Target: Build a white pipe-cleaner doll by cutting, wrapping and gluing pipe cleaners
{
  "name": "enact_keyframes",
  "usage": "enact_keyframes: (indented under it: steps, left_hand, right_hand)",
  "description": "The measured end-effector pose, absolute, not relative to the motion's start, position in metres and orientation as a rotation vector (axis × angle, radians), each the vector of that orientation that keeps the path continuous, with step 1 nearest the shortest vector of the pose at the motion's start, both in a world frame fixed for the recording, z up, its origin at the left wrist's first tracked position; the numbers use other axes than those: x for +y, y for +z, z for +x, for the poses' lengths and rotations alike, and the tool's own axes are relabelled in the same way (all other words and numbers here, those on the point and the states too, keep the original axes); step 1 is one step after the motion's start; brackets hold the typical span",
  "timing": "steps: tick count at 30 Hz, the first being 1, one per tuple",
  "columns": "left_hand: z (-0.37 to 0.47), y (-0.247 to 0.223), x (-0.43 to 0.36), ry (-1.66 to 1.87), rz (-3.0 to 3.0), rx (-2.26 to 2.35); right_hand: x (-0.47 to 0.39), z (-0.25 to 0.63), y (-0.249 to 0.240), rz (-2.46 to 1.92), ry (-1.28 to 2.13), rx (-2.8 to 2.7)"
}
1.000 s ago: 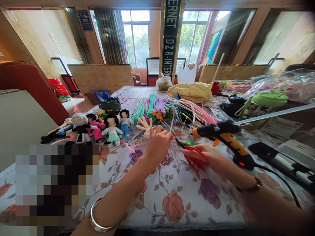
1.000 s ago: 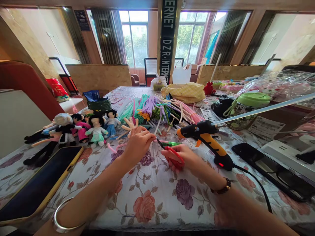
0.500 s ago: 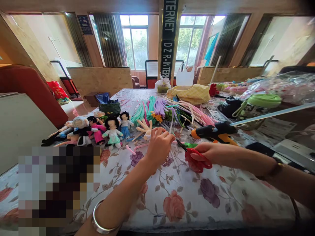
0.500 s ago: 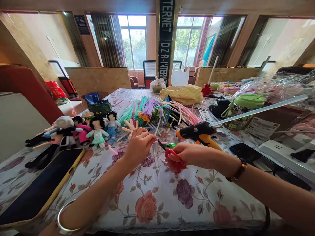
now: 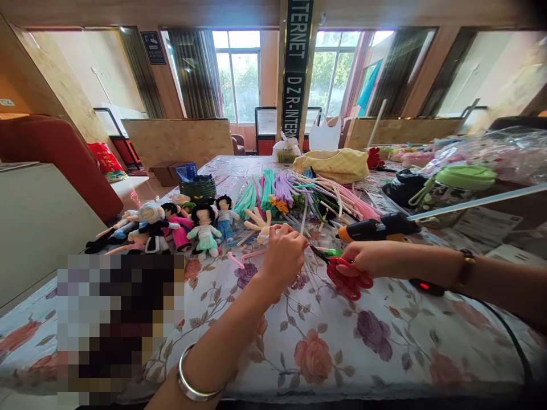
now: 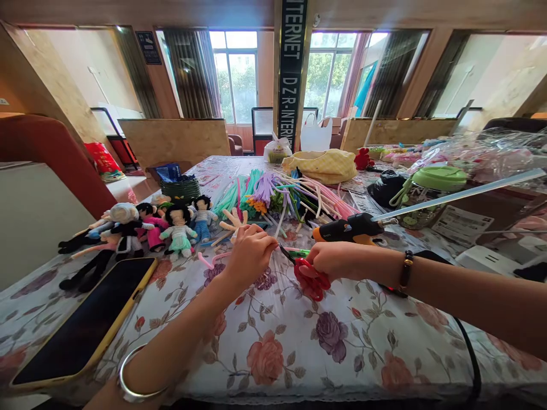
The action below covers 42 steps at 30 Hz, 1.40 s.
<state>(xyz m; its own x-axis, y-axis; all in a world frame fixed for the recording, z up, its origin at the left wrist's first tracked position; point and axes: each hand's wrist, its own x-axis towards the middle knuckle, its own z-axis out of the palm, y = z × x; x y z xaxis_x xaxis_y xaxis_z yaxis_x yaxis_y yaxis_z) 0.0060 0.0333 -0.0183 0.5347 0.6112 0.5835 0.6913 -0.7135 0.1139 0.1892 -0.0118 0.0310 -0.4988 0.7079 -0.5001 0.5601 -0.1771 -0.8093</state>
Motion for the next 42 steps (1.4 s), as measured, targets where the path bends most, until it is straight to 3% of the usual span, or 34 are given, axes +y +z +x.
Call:
enact_keyframes:
  steps: [27,36,38,42]
  left_hand:
    - [0.005,-0.020,0.034,-0.861,-2.680,-1.193]
    - [0.006,-0.022,0.036,-0.876,-2.657,-1.225]
    - [0.007,-0.022,0.036,-0.878,-2.654,-1.253]
    - [0.008,-0.020,0.035,-0.856,-2.653,-1.294]
  right_hand:
    - [-0.004,0.199,0.006,-1.840,1.432,-1.747]
    - [-0.013,0.201,-0.001,-1.496,1.818,-1.595]
    - [-0.014,0.202,-0.002,-1.589,1.663,-1.709]
    - [-0.023,0.201,-0.003,-1.782,0.874,-2.152]
